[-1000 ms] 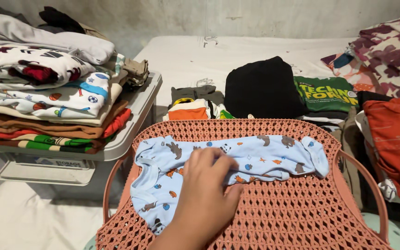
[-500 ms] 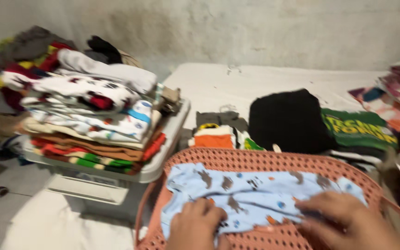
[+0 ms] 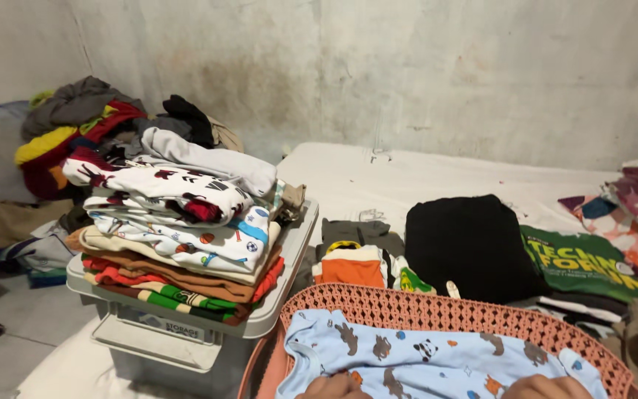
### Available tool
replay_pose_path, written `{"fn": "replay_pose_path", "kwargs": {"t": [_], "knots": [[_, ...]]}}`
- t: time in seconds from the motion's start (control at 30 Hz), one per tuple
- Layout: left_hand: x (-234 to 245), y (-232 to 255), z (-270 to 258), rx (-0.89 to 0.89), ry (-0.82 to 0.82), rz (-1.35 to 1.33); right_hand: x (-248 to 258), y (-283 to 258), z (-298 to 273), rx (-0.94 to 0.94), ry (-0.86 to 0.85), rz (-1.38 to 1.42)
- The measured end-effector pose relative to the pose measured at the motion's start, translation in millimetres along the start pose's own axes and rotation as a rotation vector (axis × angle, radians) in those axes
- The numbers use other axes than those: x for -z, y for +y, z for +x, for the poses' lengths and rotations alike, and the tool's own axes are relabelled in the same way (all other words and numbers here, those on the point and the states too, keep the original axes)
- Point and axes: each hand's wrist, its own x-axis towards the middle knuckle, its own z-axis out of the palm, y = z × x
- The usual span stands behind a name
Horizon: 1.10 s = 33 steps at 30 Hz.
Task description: The person folds multiple small garments one by one on a pink mesh basket, including a white shirt with animal prints, an orange shirt, a grey shirt, a blue shirt with animal prints, an orange and white shirt, a white shirt with a dinosaur print, and a black shirt with a yellow Batman logo. Each folded item is placed on a stack on a nearby storage unit.
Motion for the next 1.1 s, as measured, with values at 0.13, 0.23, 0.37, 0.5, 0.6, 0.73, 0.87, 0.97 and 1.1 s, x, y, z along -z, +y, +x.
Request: {"fn": "replay_pose_path", "kwargs": {"t": [0.13, 0.23, 0.37, 0.5, 0.6, 0.73, 0.87, 0.97, 1.1], "knots": [[-22, -41, 17, 0.102, -0.434, -0.158, -7, 21, 6, -0.156, -0.122, 0.032], [-33, -57, 22, 0.115, -0.566, -0.241, -12, 28, 16, -0.458, -0.562, 0.069], [-17, -55, 24, 0.184, -0.637, -0.351, -18, 22, 39, -0.425, -0.826, 0.081], [27, -17, 1, 0.121, -0.429, -0.388, 4, 9, 49, -0.368, -0.911, 0.135], [73, 22, -15, 0.113, -0.272, -0.49, 52, -2, 44, -0.154, -0.538, 0.315], [130, 70, -22, 0.35, -0.361, -0.44, 132, -26, 40, -0.046, -0.305, 0.293], [171, 107, -26, 0.375, -0.37, -0.433, 183, -67, 53, -0.101, -0.35, 0.204], [187, 117, -26, 0.708, -0.624, -0.341, 203, -89, 66, -0.341, -0.722, 0.33], [195, 103, -25, 0.443, -0.632, -0.442, 218, -101, 84, 0.032, -0.507, 0.617]]}}
